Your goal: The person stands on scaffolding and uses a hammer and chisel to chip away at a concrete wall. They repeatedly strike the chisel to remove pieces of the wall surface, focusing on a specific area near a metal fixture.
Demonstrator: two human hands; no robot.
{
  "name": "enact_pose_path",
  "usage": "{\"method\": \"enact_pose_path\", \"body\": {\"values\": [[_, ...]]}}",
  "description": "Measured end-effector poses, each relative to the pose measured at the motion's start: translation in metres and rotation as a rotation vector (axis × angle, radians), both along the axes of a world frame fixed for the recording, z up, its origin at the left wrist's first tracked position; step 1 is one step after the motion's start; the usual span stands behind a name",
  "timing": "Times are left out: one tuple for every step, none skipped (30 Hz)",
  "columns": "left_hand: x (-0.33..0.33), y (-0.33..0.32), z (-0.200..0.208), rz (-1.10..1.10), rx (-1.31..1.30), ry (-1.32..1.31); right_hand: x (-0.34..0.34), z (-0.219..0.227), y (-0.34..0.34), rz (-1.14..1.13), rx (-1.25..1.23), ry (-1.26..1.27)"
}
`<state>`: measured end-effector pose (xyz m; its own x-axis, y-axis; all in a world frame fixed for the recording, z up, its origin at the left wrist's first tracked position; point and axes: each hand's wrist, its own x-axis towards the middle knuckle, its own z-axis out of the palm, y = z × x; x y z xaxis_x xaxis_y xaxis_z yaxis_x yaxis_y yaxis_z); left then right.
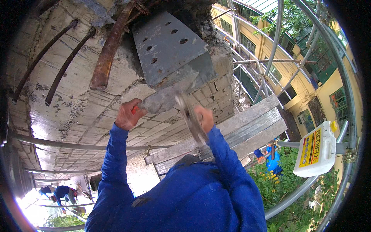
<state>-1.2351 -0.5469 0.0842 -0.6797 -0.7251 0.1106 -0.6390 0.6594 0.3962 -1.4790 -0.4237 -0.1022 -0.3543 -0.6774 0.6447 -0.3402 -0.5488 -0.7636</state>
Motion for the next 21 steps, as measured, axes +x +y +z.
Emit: {"method": "enact_pose_path", "body": {"values": [[-0.001, 0.0, 0.001, 0.0, 0.013, -0.004, 0.0, -0.003, -0.011, 0.026, 0.216, -0.18], [-0.003, 0.0, 0.003, -0.001, 0.026, -0.008, -0.002, -0.008, -0.003, 0.013, 0.227, -0.184], [0.0, 0.001, 0.004, 0.021, 0.029, -0.007, -0.002, 0.013, 0.006, 0.023, 0.231, -0.181], [0.001, 0.003, 0.004, 0.026, 0.017, -0.015, 0.0, 0.024, 0.018, 0.017, 0.246, -0.187], [0.001, 0.004, 0.004, 0.031, 0.006, -0.023, 0.002, 0.017, 0.022, 0.043, 0.253, -0.166], [-0.001, 0.004, 0.004, 0.033, -0.013, -0.025, 0.0, 0.009, 0.024, 0.064, 0.251, -0.14], [-0.001, 0.005, 0.003, 0.039, -0.017, -0.025, 0.0, 0.002, 0.022, 0.067, 0.209, -0.113], [0.002, 0.006, 0.001, 0.046, -0.021, -0.025, 0.0, -0.003, 0.02, 0.07, 0.17, -0.087], [0.002, 0.006, 0.002, 0.054, -0.031, -0.024, 0.0, -0.002, 0.013, 0.054, 0.085, -0.059], [-0.001, 0.004, 0.003, 0.036, -0.049, -0.015, 0.0, -0.003, 0.009, 0.033, 0.008, -0.035], [-0.006, 0.001, 0.005, 0.017, -0.067, -0.005, -0.002, -0.016, 0.002, -0.02, 0.057, -0.011], [-0.012, -0.001, 0.005, -0.008, -0.08, 0.003, -0.005, -0.038, -0.005, -0.08, 0.112, 0.01], [-0.015, 0.0, 0.008, 0.005, -0.084, -0.013, -0.007, -0.04, -0.009, -0.092, 0.131, 0.005], [-0.019, 0.001, 0.013, 0.017, -0.089, -0.028, -0.009, -0.043, -0.011, -0.108, 0.153, 0.0], [-0.013, 0.005, 0.013, 0.038, -0.075, -0.054, -0.004, -0.029, 0.002, -0.08, 0.172, -0.044], [-0.008, 0.008, 0.014, 0.053, -0.059, -0.076, 0.0, -0.013, 0.014, -0.056, 0.182, -0.088], [-0.007, 0.007, 0.013, 0.06, -0.048, -0.092, 0.001, -0.002, 0.022, -0.006, 0.205, -0.114], [-0.005, 0.006, 0.013, 0.069, -0.038, -0.106, 0.003, 0.008, 0.029, 0.046, 0.226, -0.138], [-0.008, 0.006, 0.016, 0.064, -0.037, -0.102, 0.003, 0.017, 0.033, 0.098, 0.249, -0.162], [-0.014, 0.006, 0.02, 0.06, -0.036, -0.098, 0.002, 0.026, 0.032, 0.091, 0.121, -0.109], [-0.017, 0.007, 0.022, 0.058, -0.03, -0.096, 0.0, 0.034, 0.03, 0.085, -0.004, -0.058]]}}
